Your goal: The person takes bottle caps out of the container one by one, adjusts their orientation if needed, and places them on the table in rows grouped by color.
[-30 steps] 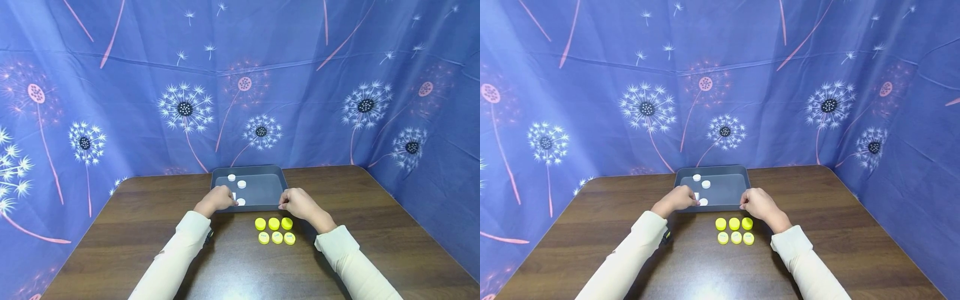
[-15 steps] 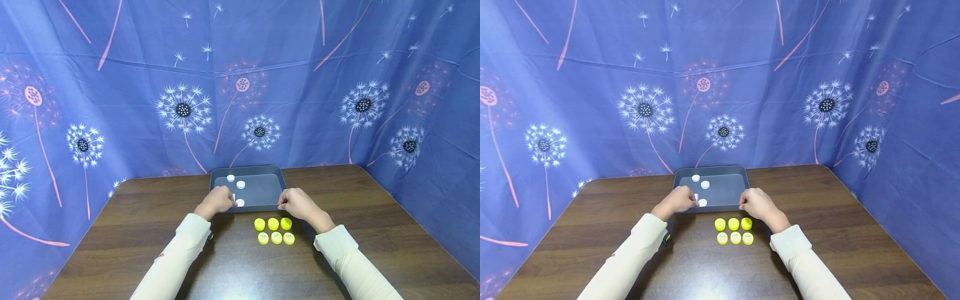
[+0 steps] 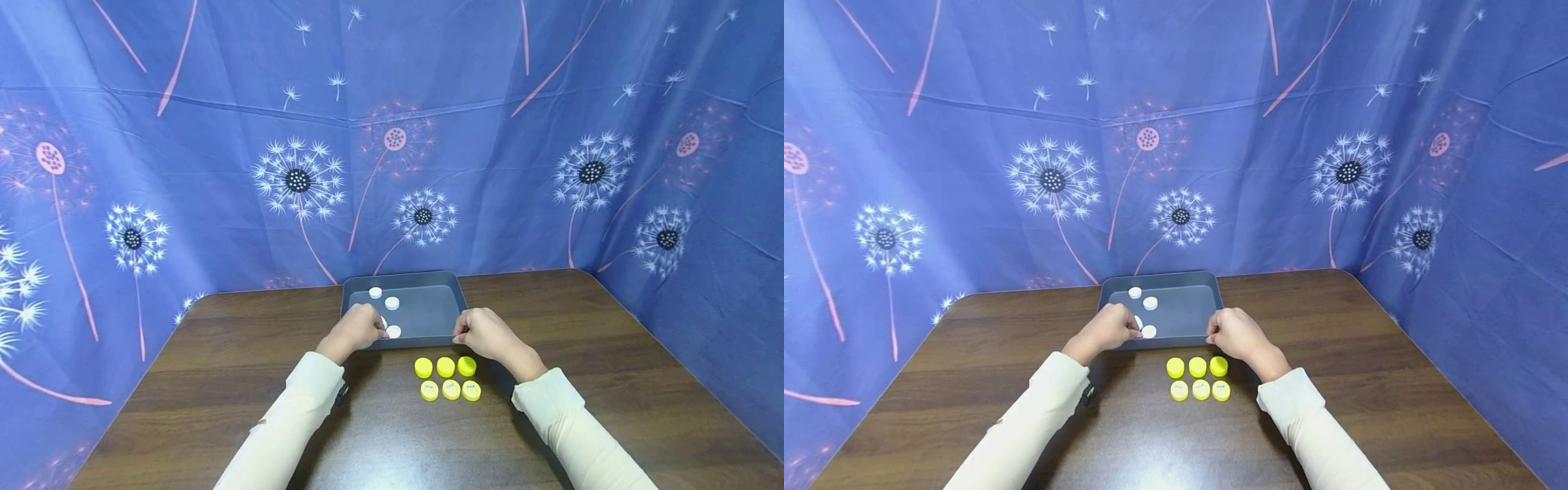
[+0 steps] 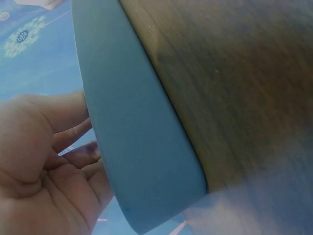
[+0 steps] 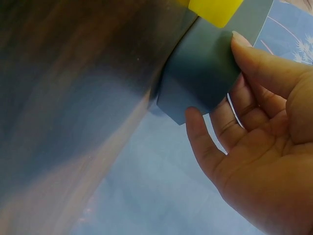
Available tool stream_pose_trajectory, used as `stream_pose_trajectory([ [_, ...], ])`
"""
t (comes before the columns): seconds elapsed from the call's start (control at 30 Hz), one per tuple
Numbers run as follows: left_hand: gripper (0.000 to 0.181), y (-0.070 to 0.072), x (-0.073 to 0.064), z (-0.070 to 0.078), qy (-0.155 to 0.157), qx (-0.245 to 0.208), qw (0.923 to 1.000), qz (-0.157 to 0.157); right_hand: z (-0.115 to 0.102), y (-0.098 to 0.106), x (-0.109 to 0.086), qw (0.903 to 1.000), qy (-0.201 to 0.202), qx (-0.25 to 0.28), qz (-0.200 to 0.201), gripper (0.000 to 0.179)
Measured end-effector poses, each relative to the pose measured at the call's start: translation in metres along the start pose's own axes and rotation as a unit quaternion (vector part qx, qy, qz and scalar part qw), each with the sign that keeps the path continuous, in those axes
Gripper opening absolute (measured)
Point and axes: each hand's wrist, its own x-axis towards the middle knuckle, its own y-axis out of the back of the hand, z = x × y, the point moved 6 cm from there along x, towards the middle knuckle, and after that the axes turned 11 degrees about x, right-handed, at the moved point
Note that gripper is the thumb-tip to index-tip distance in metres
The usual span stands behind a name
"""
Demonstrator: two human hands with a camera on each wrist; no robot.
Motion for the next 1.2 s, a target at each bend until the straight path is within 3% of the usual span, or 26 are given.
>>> stream_pose_trajectory([
  [0.13,0.009,0.006,-0.003,0.0,-0.007,-0.02,0.9994,0.028,0.0,0.0,0.001,0.9999,-0.011,0.0,-0.003,0.015],
  [0.33,0.009,0.026,-0.018,0.0,-0.01,-0.078,0.9906,0.112,0.0,0.0,0.003,0.9999,-0.008,-0.007,-0.005,0.014],
  [0.43,0.009,0.028,-0.027,0.003,-0.02,-0.098,0.9872,0.124,0.0,0.0,0.002,0.9999,-0.007,-0.006,-0.008,0.015],
  [0.63,0.008,0.024,-0.035,0.013,-0.05,-0.108,0.9892,0.086,0.004,0.0,0.0,0.9999,-0.01,-0.002,-0.006,0.015],
  [0.8,0.009,0.016,-0.039,0.022,-0.082,-0.105,0.9908,0.026,0.004,-0.001,-0.001,1.0,-0.007,-0.001,-0.005,0.015],
  [0.93,0.013,0.007,-0.043,0.025,-0.087,-0.099,0.9912,-0.017,0.002,-0.001,-0.001,0.9999,-0.008,0.003,-0.007,0.015],
  [1.2,0.017,-0.003,-0.043,0.027,-0.083,-0.046,0.9949,-0.033,0.0,0.001,0.0,0.9999,-0.008,0.006,-0.01,0.015],
])
